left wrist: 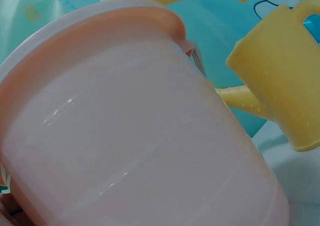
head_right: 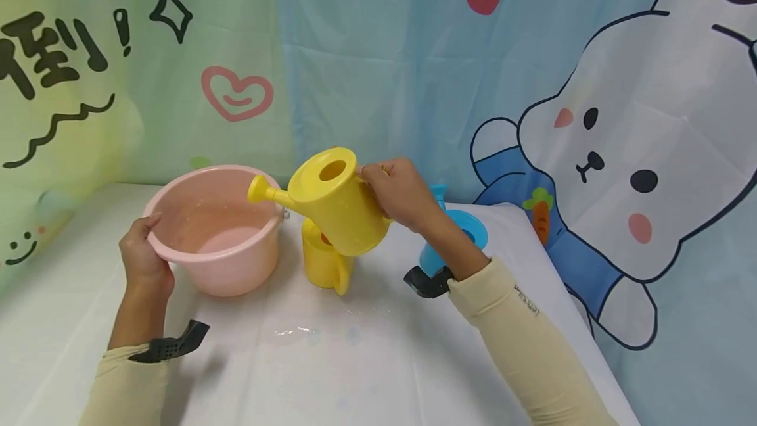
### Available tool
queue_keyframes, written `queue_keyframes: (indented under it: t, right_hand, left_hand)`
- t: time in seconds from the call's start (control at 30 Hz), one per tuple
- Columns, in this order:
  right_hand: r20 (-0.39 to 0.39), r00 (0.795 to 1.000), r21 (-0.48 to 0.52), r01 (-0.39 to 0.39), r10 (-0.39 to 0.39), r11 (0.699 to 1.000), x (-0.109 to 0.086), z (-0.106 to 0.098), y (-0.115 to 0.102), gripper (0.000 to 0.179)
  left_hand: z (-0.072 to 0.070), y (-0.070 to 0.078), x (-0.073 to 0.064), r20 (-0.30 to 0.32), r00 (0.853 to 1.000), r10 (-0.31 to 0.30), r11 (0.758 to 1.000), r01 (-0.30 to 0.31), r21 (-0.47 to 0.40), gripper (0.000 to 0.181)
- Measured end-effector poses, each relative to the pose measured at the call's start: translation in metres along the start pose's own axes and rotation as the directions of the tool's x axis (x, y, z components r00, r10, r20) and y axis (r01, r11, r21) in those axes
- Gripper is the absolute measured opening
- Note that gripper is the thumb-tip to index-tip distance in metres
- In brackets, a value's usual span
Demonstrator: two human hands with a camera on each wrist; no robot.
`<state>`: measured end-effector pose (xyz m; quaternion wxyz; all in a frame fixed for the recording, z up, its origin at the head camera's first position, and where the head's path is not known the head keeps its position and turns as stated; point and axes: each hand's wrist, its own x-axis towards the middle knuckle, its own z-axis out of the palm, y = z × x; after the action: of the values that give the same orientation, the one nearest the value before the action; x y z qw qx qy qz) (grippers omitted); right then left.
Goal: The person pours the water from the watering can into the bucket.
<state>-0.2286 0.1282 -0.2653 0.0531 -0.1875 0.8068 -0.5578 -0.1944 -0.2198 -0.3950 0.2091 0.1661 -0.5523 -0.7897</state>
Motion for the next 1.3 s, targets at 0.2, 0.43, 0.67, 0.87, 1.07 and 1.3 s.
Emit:
queue_keyframes:
  t: [0.2,0.43,0.67,0.87,1.07,1.3]
  right_hand:
    - [0.026,1.000,-0.009,0.006,-0.006,1.000,0.004,-0.001,-0.006,0.045]
    - [0.046,0.998,-0.041,-0.036,0.038,0.998,0.008,-0.003,-0.014,0.045]
    - [0.058,0.997,-0.170,-0.031,0.041,0.985,0.014,0.000,-0.024,0.044]
    - [0.078,0.997,-0.195,-0.006,0.022,0.981,0.018,-0.001,-0.033,0.045]
    - [0.081,0.996,-0.233,-0.001,0.021,0.973,0.020,-0.002,-0.041,0.044]
    - [0.098,0.995,-0.239,0.014,0.010,0.971,0.022,0.001,-0.044,0.044]
  left_hand:
    - [0.000,0.000,-0.001,0.010,1.000,-0.004,1.000,0.004,0.002,0.053]
    - [0.001,-0.001,-0.001,0.010,1.000,0.000,1.000,0.000,-0.017,0.053]
    - [0.001,0.001,-0.001,-0.002,1.000,-0.001,1.000,0.001,0.011,0.052]
    - [0.002,0.000,-0.001,0.006,1.000,0.010,1.000,-0.010,0.004,0.052]
    - [0.001,0.000,-0.003,0.009,1.000,-0.011,1.000,0.011,-0.006,0.052]
    - [0.000,0.000,-0.002,0.014,1.000,0.001,1.000,-0.001,-0.014,0.053]
